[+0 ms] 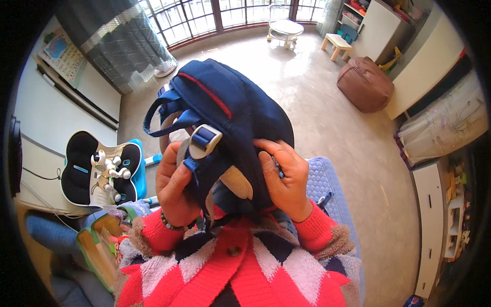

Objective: The person uses scissors to cut excess strap material from a blue and red backpack, then threads and secures the strap ends through plastic buckles. They also handle a spool of blue thread and a small red pouch while seated on a cushion.

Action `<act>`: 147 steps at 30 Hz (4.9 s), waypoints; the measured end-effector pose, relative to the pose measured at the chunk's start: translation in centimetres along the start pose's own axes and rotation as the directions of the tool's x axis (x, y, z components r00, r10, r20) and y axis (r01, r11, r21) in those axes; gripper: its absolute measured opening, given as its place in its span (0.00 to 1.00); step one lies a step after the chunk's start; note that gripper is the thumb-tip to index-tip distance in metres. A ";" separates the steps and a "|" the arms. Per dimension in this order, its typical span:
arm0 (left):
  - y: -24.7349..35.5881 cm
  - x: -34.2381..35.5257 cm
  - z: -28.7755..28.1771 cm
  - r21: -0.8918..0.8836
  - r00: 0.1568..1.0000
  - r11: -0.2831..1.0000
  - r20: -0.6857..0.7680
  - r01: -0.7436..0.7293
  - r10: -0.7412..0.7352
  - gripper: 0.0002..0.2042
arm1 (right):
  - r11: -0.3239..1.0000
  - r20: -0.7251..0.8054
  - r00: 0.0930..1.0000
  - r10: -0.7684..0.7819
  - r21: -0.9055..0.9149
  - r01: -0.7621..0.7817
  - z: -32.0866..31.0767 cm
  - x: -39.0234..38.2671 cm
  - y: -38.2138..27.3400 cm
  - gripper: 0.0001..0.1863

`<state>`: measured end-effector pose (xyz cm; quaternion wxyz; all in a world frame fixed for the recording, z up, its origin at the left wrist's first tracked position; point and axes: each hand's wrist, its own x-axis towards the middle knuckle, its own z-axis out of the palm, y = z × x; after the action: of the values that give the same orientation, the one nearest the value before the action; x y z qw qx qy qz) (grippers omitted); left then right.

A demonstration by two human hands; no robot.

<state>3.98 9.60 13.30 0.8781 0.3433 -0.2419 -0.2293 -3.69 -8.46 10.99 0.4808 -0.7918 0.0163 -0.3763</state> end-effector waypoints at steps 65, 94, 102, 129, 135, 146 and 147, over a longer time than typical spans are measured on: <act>1.0 0.5 -3.1 0.767 0.995 0.642 -0.045 -0.022 0.087 0.24 | 0.603 0.463 0.653 -0.600 -0.275 0.749 4.9 7.1 -1.7 0.18; 1.6 1.2 -3.3 0.567 0.996 0.823 -0.084 0.042 0.007 0.23 | 0.818 0.420 0.869 0.263 0.381 -0.432 5.3 9.1 -1.6 0.10; 2.4 2.4 -3.8 0.620 0.995 0.783 0.025 0.062 -0.099 0.26 | 0.755 0.428 0.854 0.297 0.442 -0.484 5.0 9.3 -1.2 0.12; 2.1 4.5 -4.9 0.502 0.974 0.842 -0.002 0.198 -0.227 0.11 | 0.838 0.402 0.882 0.247 0.369 -0.403 5.1 8.3 -1.5 0.10; 2.1 3.6 -4.6 0.434 0.972 0.874 -0.012 0.217 -0.236 0.11 | 0.985 0.269 0.961 -0.061 0.171 0.015 5.7 6.8 -1.6 0.09; 1.8 2.3 -4.4 0.355 0.973 0.907 -0.119 0.226 -0.196 0.14 | 0.912 0.273 0.877 -0.395 0.002 0.410 5.2 3.8 -1.0 0.09; 1.7 2.2 -4.5 0.368 0.973 0.902 -0.130 0.224 -0.189 0.16 | 0.878 0.277 0.847 -0.453 -0.027 0.478 5.2 3.5 -0.8 0.11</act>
<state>8.67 11.71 12.24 0.7755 0.5410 -0.2037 -0.2538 1.69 -5.50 12.32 0.3350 -0.8365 -0.2221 -0.3723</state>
